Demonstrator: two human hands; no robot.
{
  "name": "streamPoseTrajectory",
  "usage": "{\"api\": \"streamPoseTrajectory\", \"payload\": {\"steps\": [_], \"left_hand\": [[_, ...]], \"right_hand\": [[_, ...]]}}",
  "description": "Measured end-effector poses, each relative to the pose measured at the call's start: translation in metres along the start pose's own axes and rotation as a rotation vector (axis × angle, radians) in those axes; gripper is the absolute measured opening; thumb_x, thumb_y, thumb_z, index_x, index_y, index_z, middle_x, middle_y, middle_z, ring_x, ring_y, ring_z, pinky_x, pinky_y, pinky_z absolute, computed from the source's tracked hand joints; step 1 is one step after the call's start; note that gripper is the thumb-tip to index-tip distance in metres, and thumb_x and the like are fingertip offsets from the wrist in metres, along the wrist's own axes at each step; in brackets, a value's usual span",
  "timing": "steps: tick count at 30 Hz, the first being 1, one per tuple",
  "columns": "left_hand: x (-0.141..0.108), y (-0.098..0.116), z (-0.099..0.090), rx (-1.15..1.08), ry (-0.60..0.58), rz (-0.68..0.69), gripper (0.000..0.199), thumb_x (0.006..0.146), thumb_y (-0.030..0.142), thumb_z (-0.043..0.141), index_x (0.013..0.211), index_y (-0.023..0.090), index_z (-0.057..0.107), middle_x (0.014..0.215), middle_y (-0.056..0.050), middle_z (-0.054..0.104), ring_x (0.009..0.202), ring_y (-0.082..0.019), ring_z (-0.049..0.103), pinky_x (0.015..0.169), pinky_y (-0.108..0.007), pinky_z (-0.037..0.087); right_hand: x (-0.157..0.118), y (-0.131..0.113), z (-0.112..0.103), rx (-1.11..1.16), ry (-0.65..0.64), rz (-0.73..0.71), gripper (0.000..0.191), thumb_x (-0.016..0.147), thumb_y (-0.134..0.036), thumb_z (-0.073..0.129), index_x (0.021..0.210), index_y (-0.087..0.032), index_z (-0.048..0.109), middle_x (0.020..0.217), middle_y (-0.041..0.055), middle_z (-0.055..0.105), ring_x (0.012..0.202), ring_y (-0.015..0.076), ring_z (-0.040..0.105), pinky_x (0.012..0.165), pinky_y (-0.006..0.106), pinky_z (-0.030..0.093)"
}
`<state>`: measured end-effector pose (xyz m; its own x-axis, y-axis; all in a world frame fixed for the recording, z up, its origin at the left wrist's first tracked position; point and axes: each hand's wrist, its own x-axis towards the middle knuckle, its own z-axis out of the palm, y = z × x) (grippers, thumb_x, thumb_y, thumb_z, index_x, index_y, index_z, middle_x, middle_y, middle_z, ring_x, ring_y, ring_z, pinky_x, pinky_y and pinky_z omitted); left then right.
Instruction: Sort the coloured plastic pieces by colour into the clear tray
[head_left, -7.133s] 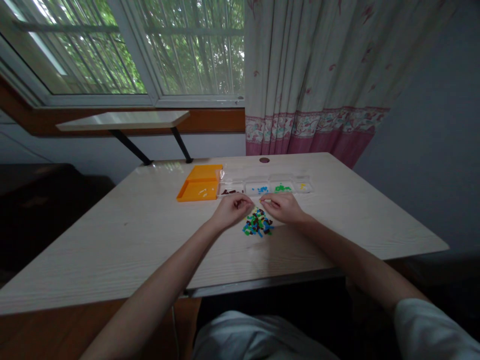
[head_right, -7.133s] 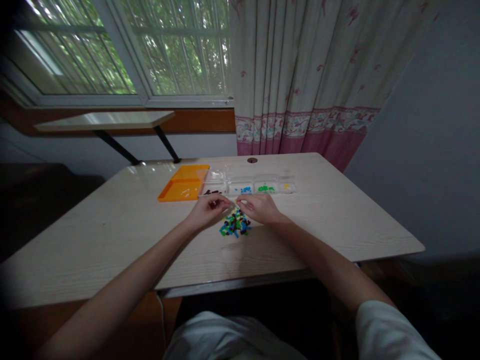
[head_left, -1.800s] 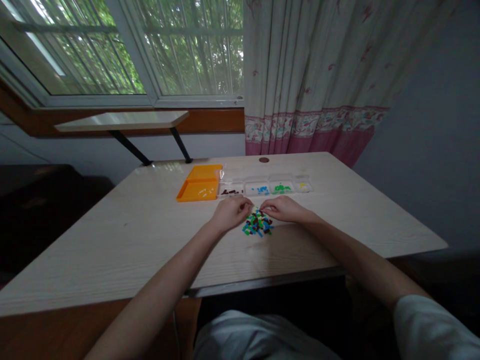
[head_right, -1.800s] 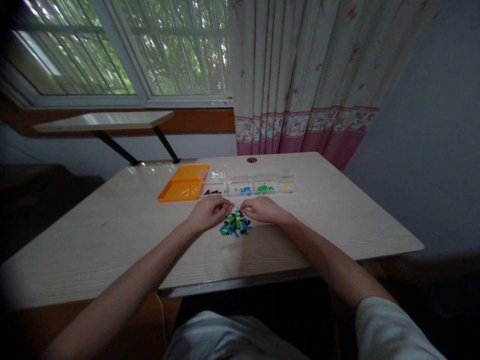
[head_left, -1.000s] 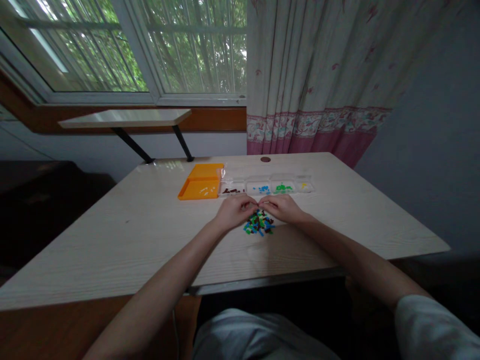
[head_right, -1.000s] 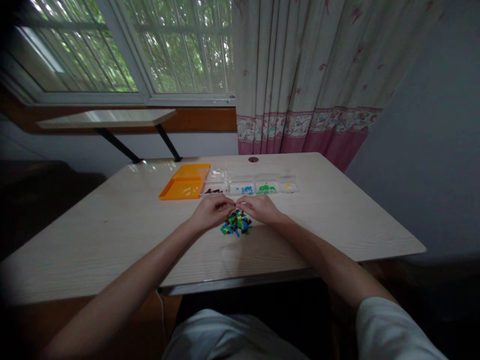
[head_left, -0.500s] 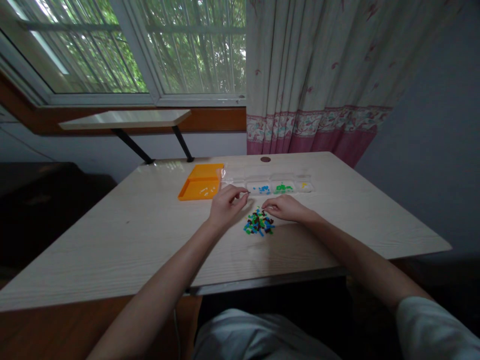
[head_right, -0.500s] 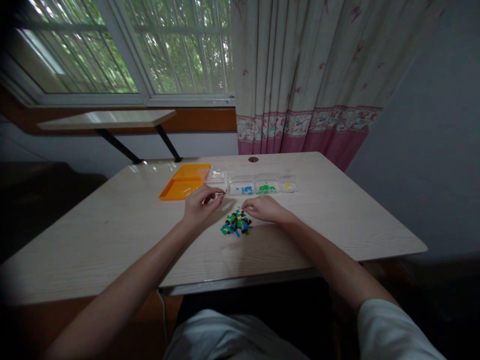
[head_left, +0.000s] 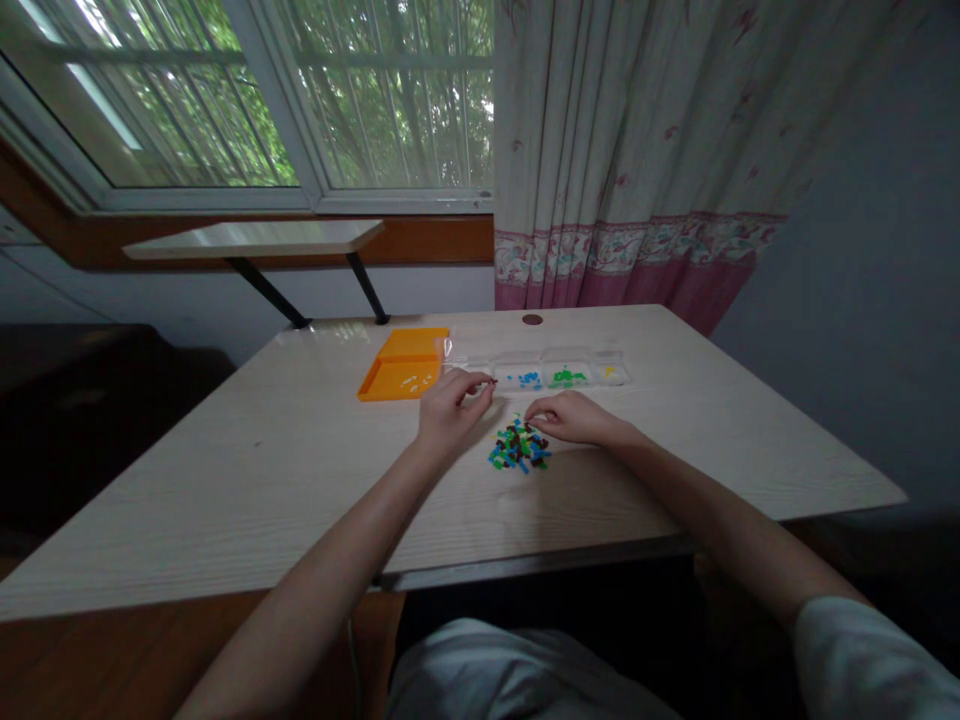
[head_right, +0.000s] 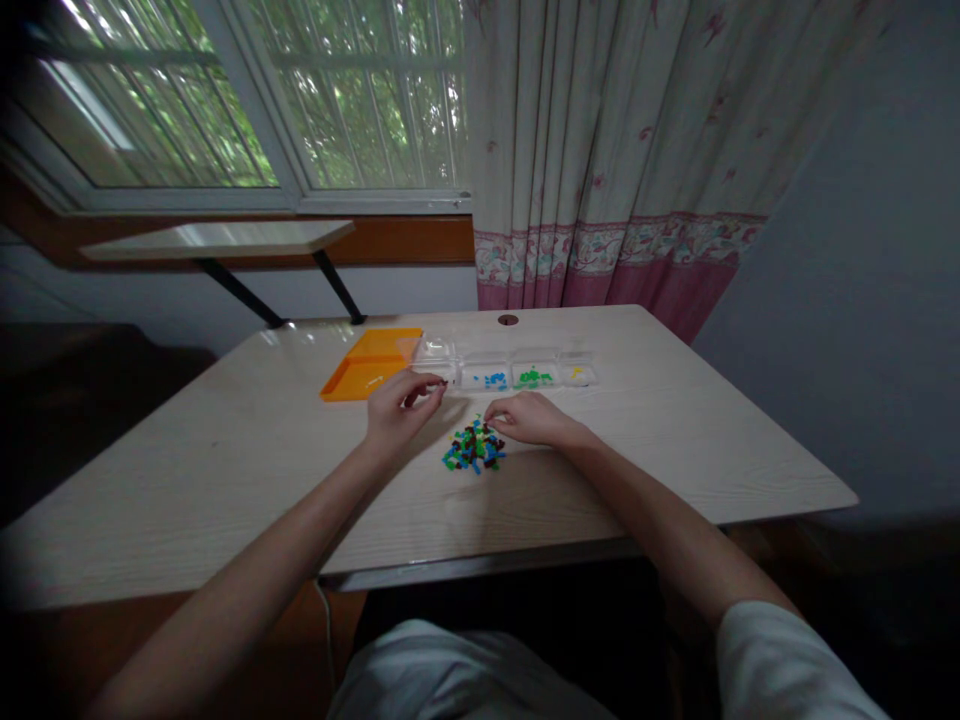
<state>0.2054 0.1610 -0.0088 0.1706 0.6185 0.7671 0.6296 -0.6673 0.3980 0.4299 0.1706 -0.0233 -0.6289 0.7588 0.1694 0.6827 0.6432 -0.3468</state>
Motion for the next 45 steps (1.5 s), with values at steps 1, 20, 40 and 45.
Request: {"api": "streamPoseTrajectory", "payload": {"steps": [1, 20, 40, 45], "left_hand": [[0.001, -0.003, 0.000, 0.035, 0.023, -0.050, 0.016, 0.079, 0.030, 0.055, 0.084, 0.018, 0.064, 0.069, -0.001, 0.059, 0.062, -0.011, 0.052, 0.060, -0.022, 0.040], [-0.003, -0.016, 0.010, -0.050, -0.328, -0.007, 0.017, 0.080, 0.030, 0.054, 0.085, 0.018, 0.065, 0.075, -0.002, 0.060, 0.065, -0.011, 0.052, 0.061, -0.023, 0.041], [-0.006, 0.002, 0.013, -0.120, -0.368, 0.088, 0.012, 0.077, 0.024, 0.058, 0.085, 0.018, 0.066, 0.074, -0.002, 0.059, 0.068, -0.011, 0.052, 0.061, -0.022, 0.041], [-0.003, 0.001, 0.008, -0.112, -0.236, 0.046, 0.014, 0.080, 0.027, 0.057, 0.087, 0.017, 0.065, 0.075, -0.002, 0.058, 0.062, -0.009, 0.049, 0.056, -0.021, 0.039]], "right_hand": [[0.000, 0.000, 0.001, 0.007, 0.001, -0.002, 0.021, 0.082, -0.025, 0.050, 0.092, -0.022, 0.068, 0.067, 0.0002, 0.065, 0.056, 0.0098, 0.053, 0.057, 0.019, 0.033], [-0.002, -0.007, 0.000, 0.003, 0.299, 0.036, 0.025, 0.088, -0.033, 0.045, 0.096, -0.019, 0.063, 0.067, 0.0016, 0.063, 0.061, 0.0125, 0.057, 0.059, 0.020, 0.035], [0.002, -0.014, 0.009, -0.091, 0.352, -0.068, 0.029, 0.089, -0.036, 0.042, 0.096, -0.019, 0.064, 0.075, 0.0036, 0.068, 0.065, 0.0127, 0.061, 0.064, 0.021, 0.039], [0.003, -0.009, 0.009, -0.081, 0.273, -0.026, 0.027, 0.089, -0.031, 0.043, 0.102, -0.021, 0.064, 0.086, 0.0041, 0.070, 0.073, 0.0140, 0.063, 0.066, 0.021, 0.040]]}}
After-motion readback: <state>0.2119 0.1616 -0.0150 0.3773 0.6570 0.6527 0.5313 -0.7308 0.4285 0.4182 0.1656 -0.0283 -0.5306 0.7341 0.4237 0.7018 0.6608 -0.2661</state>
